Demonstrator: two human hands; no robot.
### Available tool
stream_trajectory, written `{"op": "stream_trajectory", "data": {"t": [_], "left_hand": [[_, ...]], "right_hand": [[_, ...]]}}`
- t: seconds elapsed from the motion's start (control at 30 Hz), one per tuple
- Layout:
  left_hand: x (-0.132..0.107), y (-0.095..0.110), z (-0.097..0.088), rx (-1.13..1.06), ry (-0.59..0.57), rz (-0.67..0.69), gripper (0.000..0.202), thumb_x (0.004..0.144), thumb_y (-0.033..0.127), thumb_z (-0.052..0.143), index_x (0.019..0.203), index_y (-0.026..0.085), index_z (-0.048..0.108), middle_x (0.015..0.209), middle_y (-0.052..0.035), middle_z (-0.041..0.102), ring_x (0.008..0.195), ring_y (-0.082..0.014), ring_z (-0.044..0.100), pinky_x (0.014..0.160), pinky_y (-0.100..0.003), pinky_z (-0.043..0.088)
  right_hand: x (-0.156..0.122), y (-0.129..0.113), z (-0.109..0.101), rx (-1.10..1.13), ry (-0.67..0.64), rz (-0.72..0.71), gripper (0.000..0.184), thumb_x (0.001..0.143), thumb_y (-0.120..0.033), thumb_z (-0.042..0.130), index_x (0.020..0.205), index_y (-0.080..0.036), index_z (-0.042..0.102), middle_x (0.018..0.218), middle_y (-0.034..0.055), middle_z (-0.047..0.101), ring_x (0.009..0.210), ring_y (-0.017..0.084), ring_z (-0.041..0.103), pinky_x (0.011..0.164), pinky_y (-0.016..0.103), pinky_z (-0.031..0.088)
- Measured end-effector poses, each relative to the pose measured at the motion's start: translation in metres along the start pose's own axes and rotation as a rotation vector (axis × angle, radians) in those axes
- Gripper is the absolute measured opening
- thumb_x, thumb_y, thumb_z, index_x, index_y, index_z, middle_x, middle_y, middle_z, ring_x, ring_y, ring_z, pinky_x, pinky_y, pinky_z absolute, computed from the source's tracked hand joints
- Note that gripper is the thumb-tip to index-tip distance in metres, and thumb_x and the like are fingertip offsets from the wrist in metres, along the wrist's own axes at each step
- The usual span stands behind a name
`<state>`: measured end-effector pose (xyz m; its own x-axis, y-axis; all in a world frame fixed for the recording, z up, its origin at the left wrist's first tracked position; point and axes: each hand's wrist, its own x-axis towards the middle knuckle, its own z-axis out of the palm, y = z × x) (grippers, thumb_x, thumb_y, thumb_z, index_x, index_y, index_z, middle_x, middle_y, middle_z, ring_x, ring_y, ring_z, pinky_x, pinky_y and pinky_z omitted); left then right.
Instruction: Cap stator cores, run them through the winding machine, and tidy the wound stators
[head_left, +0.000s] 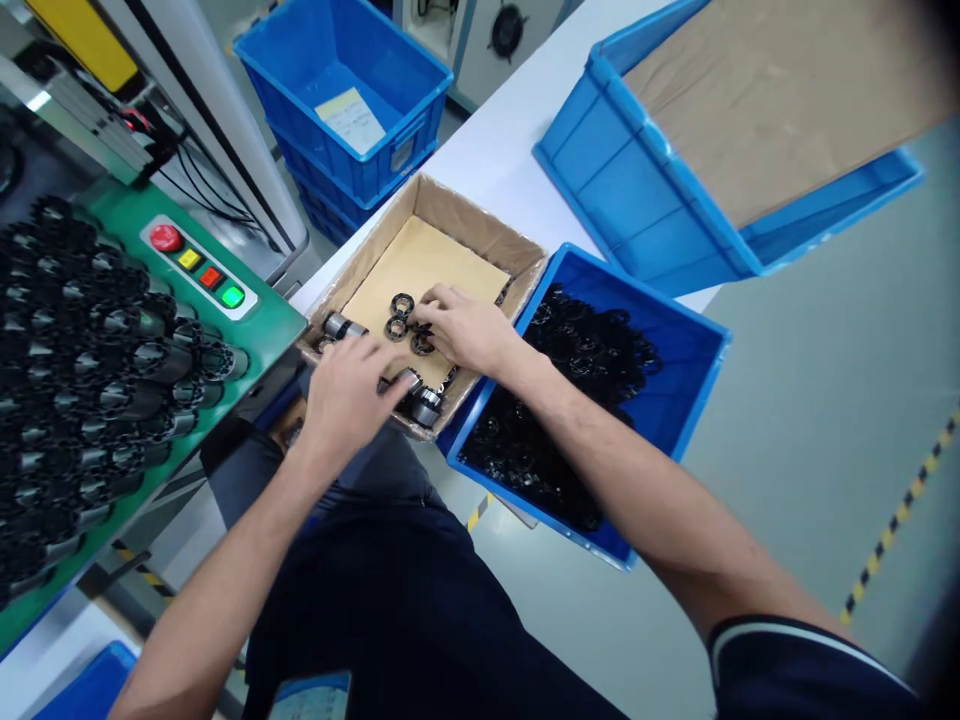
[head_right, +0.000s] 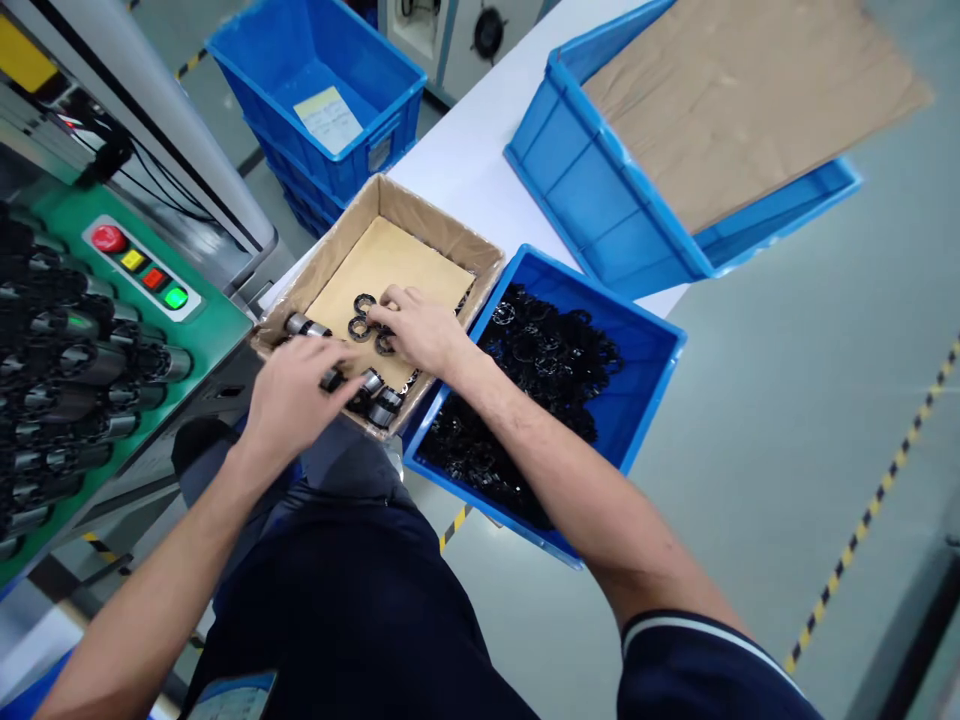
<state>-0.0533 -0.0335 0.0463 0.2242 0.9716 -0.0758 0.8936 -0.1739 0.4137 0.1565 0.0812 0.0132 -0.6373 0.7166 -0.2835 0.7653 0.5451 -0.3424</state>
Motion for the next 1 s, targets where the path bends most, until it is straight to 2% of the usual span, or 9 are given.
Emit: {"op": "stream_trajectory", "data": {"t": [0.07, 0.13, 0.27, 0.47, 0.6, 0.7, 0.8, 0.9, 1.0], "left_hand": [[-0.042, 0.005, 0.004, -0.185, 0.057, 0.034, 0.020, 0.114, 0.037, 0.076, 0.130, 0.027, 0.083, 0.137, -0.0076, 0.085, 0.130, -0.0288, 0.077, 0.116, -0.047, 0.058], [-0.086, 0.005, 0.013, -0.314, 0.087, 0.024, 0.015, 0.115, 0.036, 0.076, 0.125, 0.028, 0.083, 0.131, -0.0061, 0.088, 0.125, -0.0268, 0.081, 0.121, -0.049, 0.058], [-0.166, -0.011, 0.023, -0.379, 0.188, -0.114, 0.010, 0.113, 0.028, 0.076, 0.120, 0.030, 0.083, 0.120, -0.0027, 0.090, 0.111, -0.0265, 0.086, 0.119, -0.054, 0.063], [-0.264, -0.043, -0.010, -0.279, 0.503, -0.289, 0.020, 0.106, 0.013, 0.078, 0.110, 0.033, 0.082, 0.105, 0.0022, 0.088, 0.093, -0.0239, 0.086, 0.091, -0.042, 0.069], [-0.322, -0.076, -0.029, 0.029, 0.907, -0.408, 0.023, 0.092, 0.010, 0.088, 0.104, 0.030, 0.084, 0.104, -0.0026, 0.088, 0.087, -0.0270, 0.083, 0.079, -0.043, 0.064], [-0.349, -0.114, -0.037, 0.187, 1.219, -0.471, 0.011, 0.091, 0.021, 0.083, 0.097, 0.030, 0.086, 0.091, -0.0037, 0.086, 0.081, -0.0318, 0.082, 0.076, -0.047, 0.062], [-0.354, -0.148, -0.046, 0.264, 1.472, -0.607, 0.021, 0.099, 0.039, 0.067, 0.098, 0.037, 0.088, 0.087, -0.0036, 0.085, 0.094, -0.0401, 0.085, 0.091, -0.063, 0.064], [-0.348, -0.168, -0.053, 0.215, 1.494, -0.821, 0.035, 0.106, 0.054, 0.053, 0.095, 0.037, 0.081, 0.093, -0.0060, 0.084, 0.115, -0.0445, 0.083, 0.113, -0.072, 0.059], [-0.342, -0.180, -0.052, 0.182, 1.455, -0.884, 0.046, 0.110, 0.061, 0.042, 0.093, 0.034, 0.075, 0.094, -0.0080, 0.082, 0.113, -0.0435, 0.082, 0.112, -0.070, 0.059]], "right_hand": [[0.012, 0.000, -0.004, -0.040, -0.059, -0.095, 0.047, 0.105, -0.010, 0.063, 0.147, -0.027, 0.076, 0.168, 0.0119, 0.064, 0.148, 0.034, 0.061, 0.110, 0.041, 0.053], [0.025, -0.001, -0.006, -0.082, -0.113, -0.141, 0.048, 0.103, -0.008, 0.064, 0.145, -0.027, 0.079, 0.163, 0.0120, 0.067, 0.143, 0.034, 0.064, 0.108, 0.041, 0.054], [0.045, -0.008, -0.007, -0.157, -0.181, -0.156, 0.046, 0.101, -0.007, 0.065, 0.140, -0.025, 0.083, 0.154, 0.0126, 0.071, 0.127, 0.032, 0.074, 0.097, 0.039, 0.057], [0.049, -0.019, -0.004, -0.195, -0.239, -0.141, 0.040, 0.098, -0.008, 0.073, 0.130, -0.025, 0.089, 0.152, 0.0124, 0.076, 0.118, 0.030, 0.081, 0.095, 0.036, 0.062], [0.049, -0.029, -0.001, -0.195, -0.220, -0.117, 0.040, 0.094, -0.003, 0.073, 0.124, -0.022, 0.091, 0.147, 0.0164, 0.080, 0.114, 0.029, 0.084, 0.102, 0.037, 0.066], [0.046, -0.042, -0.004, -0.200, -0.193, -0.087, 0.039, 0.091, -0.002, 0.072, 0.117, -0.022, 0.093, 0.132, 0.0157, 0.087, 0.113, 0.030, 0.086, 0.106, 0.038, 0.068], [0.034, -0.057, -0.016, -0.230, -0.149, -0.023, 0.033, 0.090, -0.006, 0.074, 0.109, -0.026, 0.093, 0.116, 0.0125, 0.090, 0.108, 0.033, 0.088, 0.102, 0.041, 0.071], [0.014, -0.073, -0.041, -0.267, -0.076, 0.059, 0.030, 0.093, -0.014, 0.073, 0.109, -0.029, 0.093, 0.113, 0.0135, 0.090, 0.098, 0.036, 0.089, 0.092, 0.048, 0.074], [-0.009, -0.107, -0.077, -0.224, 0.027, 0.057, 0.030, 0.097, -0.026, 0.073, 0.120, -0.031, 0.092, 0.125, 0.0134, 0.088, 0.092, 0.035, 0.089, 0.088, 0.050, 0.074]]}}
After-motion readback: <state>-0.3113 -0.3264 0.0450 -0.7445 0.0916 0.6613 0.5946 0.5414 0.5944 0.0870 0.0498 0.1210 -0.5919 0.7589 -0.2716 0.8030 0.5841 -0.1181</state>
